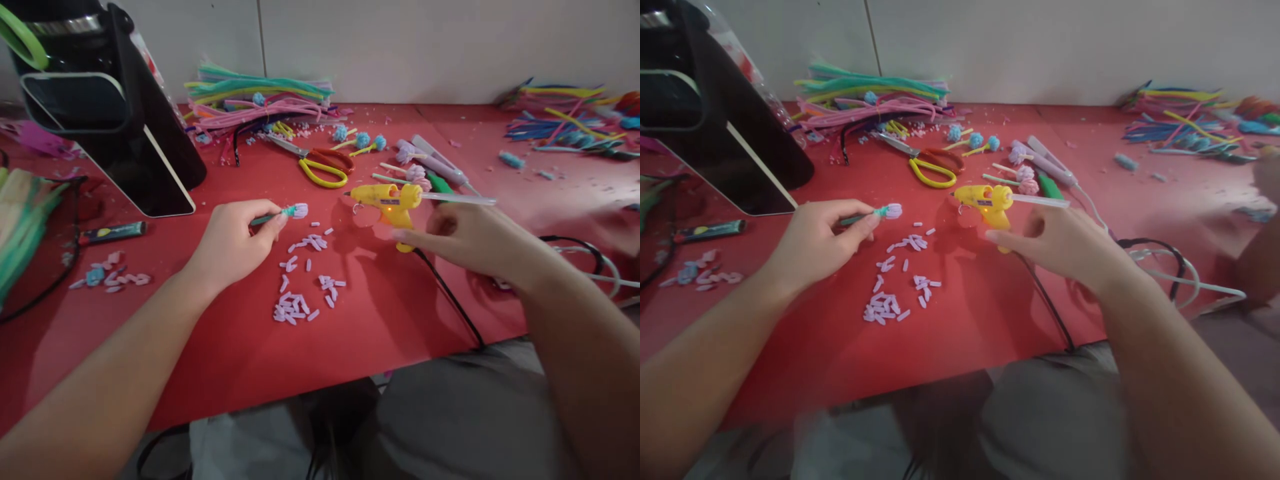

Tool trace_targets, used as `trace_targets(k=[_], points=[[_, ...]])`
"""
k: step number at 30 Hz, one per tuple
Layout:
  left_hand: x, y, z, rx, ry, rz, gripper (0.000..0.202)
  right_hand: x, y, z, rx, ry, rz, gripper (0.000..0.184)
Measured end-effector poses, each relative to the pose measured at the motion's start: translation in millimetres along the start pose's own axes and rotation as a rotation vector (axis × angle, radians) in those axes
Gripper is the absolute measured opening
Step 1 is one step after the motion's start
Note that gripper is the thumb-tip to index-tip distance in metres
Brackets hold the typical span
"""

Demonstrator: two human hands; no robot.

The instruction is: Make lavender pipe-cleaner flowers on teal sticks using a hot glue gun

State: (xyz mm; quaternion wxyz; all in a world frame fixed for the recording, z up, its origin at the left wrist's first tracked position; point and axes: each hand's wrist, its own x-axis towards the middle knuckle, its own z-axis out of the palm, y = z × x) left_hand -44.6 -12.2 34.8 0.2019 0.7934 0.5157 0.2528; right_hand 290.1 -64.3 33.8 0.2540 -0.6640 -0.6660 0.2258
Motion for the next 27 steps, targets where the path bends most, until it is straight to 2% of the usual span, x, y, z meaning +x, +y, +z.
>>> trace_targets(k=[2,4,7,9,11,14,18,23,27], points=[[-0.7,0.7,0.3,0.003,0.004,0.000,0.025,-8.9,-8.3,-2.9,-0.152,-0.053,0.037,0.060],[-1.5,1.2,1.0,0.002,0.004,0.009,0.025,-15.1,-26.2,7.0,-0.136,-0.124,-0.058,0.054],[-2.6,2.4,2.3,-0.007,0.004,0.029,0.026,-17.0,-59.5,40.2,0.071,-0.199,-0.249,0.025],[-3.4,3.7,3.1,-0.010,0.006,0.040,0.025,-13.7,-76.5,65.0,0.084,-0.194,-0.349,0.014],[-4.1,4.9,3.9,-0.014,0.006,0.056,0.024,-8.8,-85.3,84.8,0.062,-0.160,-0.366,0.012],[-4.7,5.3,4.6,-0.024,0.005,0.076,0.024,-2.8,-86.9,101.2,0.023,-0.157,-0.320,0.009],[-4.9,4.1,4.9,-0.052,0.016,0.093,0.022,-0.5,-83.9,105.1,0.044,-0.169,-0.284,0.009],[-6.5,6.7,6.9,-0.096,0.034,0.072,0.025,-0.8,-83.7,96.3,0.237,-0.166,-0.229,0.013],[-12.0,17.3,13.6,-0.221,0.101,0.045,0.027,-4.5,-86.8,91.3,0.467,-0.058,-0.160,0.018]])
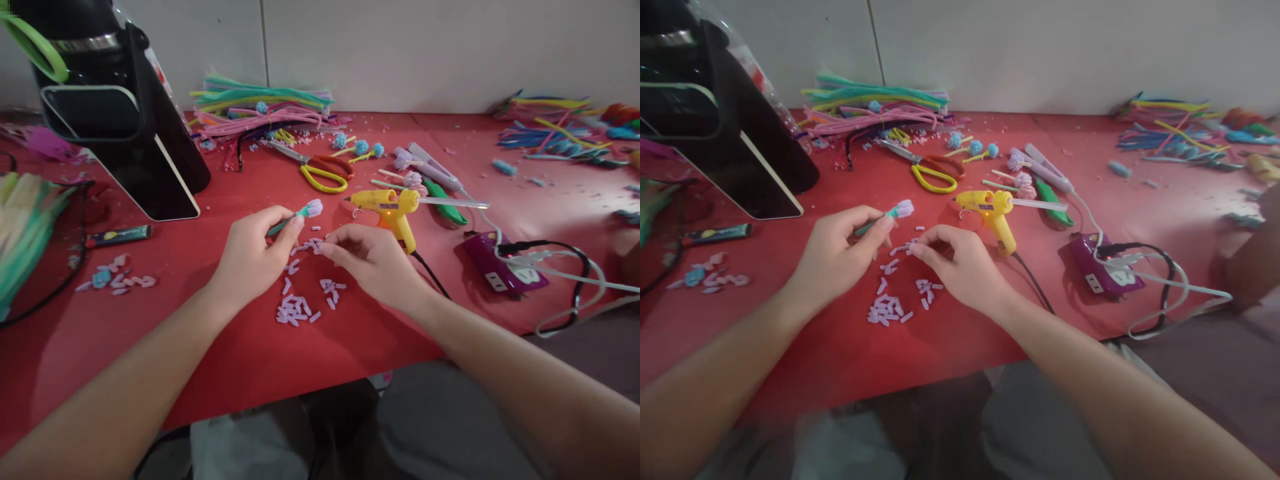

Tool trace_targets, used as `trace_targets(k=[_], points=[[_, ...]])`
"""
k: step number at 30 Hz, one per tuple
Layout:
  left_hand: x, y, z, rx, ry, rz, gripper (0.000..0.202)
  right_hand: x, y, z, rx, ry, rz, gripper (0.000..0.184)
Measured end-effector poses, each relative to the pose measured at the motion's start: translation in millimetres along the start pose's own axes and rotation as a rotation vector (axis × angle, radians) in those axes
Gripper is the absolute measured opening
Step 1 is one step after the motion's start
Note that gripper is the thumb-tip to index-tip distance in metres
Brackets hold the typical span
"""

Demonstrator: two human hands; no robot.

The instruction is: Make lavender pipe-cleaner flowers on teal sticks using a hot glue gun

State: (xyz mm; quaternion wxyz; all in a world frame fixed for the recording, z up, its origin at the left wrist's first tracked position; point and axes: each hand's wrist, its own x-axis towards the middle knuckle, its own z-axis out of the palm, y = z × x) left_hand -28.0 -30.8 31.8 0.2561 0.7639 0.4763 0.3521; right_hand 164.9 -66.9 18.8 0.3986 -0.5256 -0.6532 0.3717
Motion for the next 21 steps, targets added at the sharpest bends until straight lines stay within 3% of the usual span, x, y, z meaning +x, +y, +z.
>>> trace_targets(k=[3,7,16,21], points=[[-6.2,8.1,7.6,-0.066,0.043,-0.027,0.026,-3.4,-4.3,5.6,0.189,0.116,0.041,0.021],[-12.8,14.3,14.3,-0.095,0.028,0.003,0.027,-6.9,-7.7,16.2,0.330,0.176,0.075,0.020],[-15.3,13.7,17.8,-0.059,-0.027,0.065,0.025,-9.5,-6.2,24.4,0.497,0.193,0.090,0.020],[-14.9,11.3,18.2,-0.087,-0.052,0.063,0.030,-10.2,-3.7,24.8,0.542,0.107,0.096,0.022]])
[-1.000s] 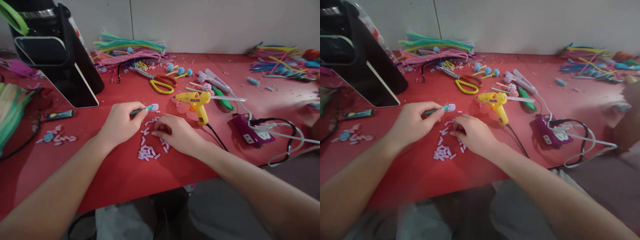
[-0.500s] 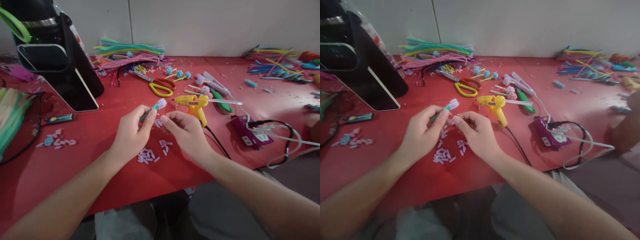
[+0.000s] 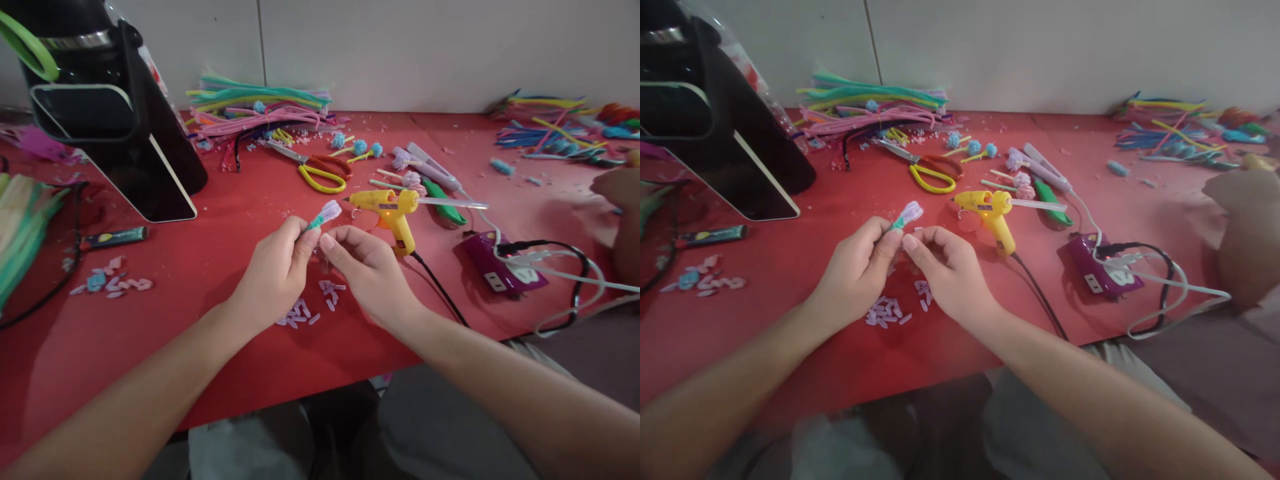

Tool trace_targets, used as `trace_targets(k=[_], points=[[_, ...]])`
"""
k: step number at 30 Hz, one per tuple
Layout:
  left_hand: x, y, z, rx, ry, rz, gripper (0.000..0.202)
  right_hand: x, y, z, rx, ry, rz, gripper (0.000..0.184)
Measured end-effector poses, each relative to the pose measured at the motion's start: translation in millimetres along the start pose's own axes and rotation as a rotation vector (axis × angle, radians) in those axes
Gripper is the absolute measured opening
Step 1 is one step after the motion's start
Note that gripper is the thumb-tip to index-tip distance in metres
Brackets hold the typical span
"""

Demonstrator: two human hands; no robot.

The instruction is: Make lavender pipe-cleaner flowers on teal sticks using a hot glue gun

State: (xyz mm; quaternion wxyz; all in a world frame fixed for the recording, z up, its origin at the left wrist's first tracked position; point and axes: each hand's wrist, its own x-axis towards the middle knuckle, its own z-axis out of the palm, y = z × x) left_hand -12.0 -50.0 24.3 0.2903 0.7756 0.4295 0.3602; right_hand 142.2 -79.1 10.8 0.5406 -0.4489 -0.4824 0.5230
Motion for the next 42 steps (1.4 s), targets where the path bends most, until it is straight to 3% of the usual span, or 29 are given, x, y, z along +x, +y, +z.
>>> trace_targets(k=[6,14,20,24,32,37,42], points=[[0.4,-1.6,-3.4,-0.065,-0.047,0.010,0.031,2.9,1.9,-10.9,-0.030,-0.144,0.007,0.029],[1.2,1.2,-5.3,0.008,-0.052,0.018,0.027,-1.9,-14.6,-19.4,-0.305,-0.096,-0.040,0.020],[4.4,-5.3,-11.3,0.203,-0.041,0.128,0.023,-5.4,-33.2,-38.9,-0.619,-0.073,-0.177,0.016],[5.7,-8.9,-14.0,0.271,-0.029,0.171,0.023,-1.5,-38.1,-48.6,-0.628,0.017,-0.194,0.017],[4.1,-8.8,-9.5,0.283,-0.031,0.242,0.016,5.0,-28.6,-45.0,-0.550,-0.032,-0.182,0.025],[3.5,-10.3,-10.5,0.295,-0.033,0.245,0.021,4.8,-30.5,-44.5,-0.606,-0.043,-0.215,0.023],[3.3,-10.7,-11.1,0.294,-0.051,0.239,0.025,5.2,-28.8,-44.2,-0.614,-0.025,-0.201,0.032]])
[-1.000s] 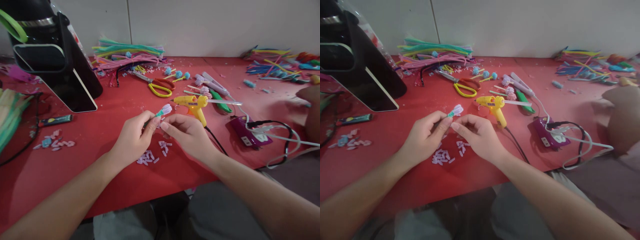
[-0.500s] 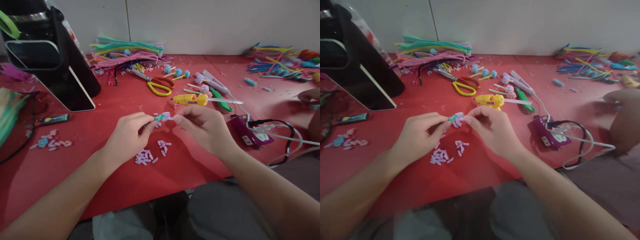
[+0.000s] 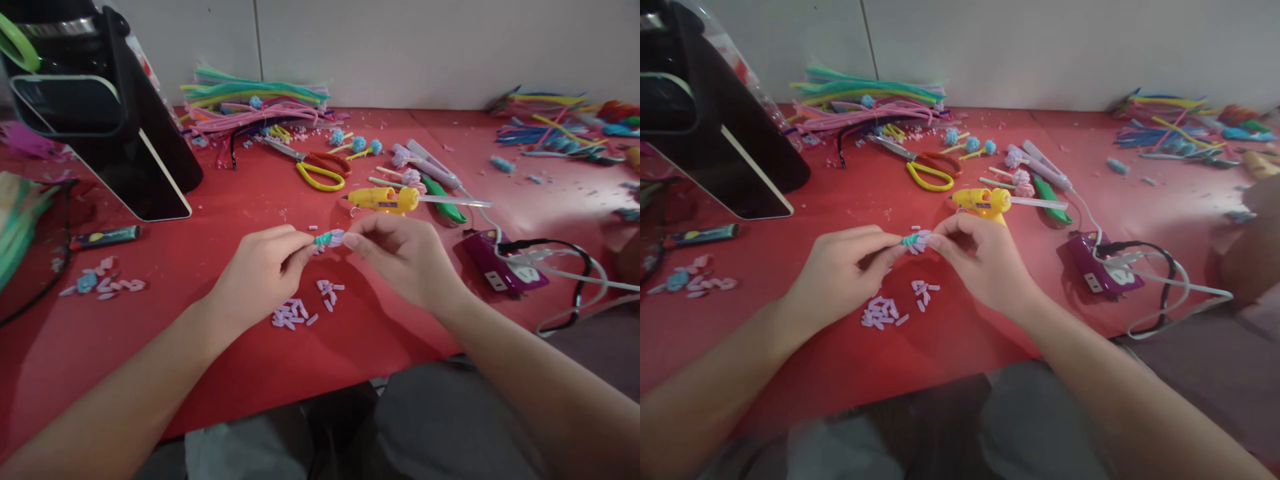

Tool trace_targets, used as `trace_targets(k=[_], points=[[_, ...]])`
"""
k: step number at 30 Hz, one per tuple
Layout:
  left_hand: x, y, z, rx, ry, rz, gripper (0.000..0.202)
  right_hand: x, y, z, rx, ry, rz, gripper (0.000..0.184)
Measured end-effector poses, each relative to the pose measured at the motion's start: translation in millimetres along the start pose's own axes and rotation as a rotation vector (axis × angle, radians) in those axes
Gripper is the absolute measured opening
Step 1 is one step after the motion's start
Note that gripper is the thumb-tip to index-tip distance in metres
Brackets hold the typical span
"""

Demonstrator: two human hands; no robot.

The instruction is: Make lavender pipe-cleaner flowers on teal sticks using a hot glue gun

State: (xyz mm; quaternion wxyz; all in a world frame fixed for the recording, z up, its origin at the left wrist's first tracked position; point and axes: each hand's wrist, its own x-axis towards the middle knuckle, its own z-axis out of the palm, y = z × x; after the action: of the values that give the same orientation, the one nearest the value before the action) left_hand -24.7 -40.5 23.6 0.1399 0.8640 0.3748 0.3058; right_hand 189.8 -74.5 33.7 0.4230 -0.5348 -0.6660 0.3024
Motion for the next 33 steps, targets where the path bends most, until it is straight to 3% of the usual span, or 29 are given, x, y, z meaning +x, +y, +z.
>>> trace_targets(k=[13,26,33], points=[[-0.3,0.3,-1.8,-0.013,-0.016,0.009,0.024,0.4,-0.3,-0.5,-0.002,-0.011,0.074,0.039],[-0.7,-1.3,0.1,0.047,-0.027,0.008,0.024,0.4,-1.0,-4.8,-0.023,-0.069,0.015,0.028],[-1.1,-0.1,-0.5,0.044,-0.030,0.029,0.023,0.4,1.9,-0.5,-0.063,-0.053,0.032,0.035]])
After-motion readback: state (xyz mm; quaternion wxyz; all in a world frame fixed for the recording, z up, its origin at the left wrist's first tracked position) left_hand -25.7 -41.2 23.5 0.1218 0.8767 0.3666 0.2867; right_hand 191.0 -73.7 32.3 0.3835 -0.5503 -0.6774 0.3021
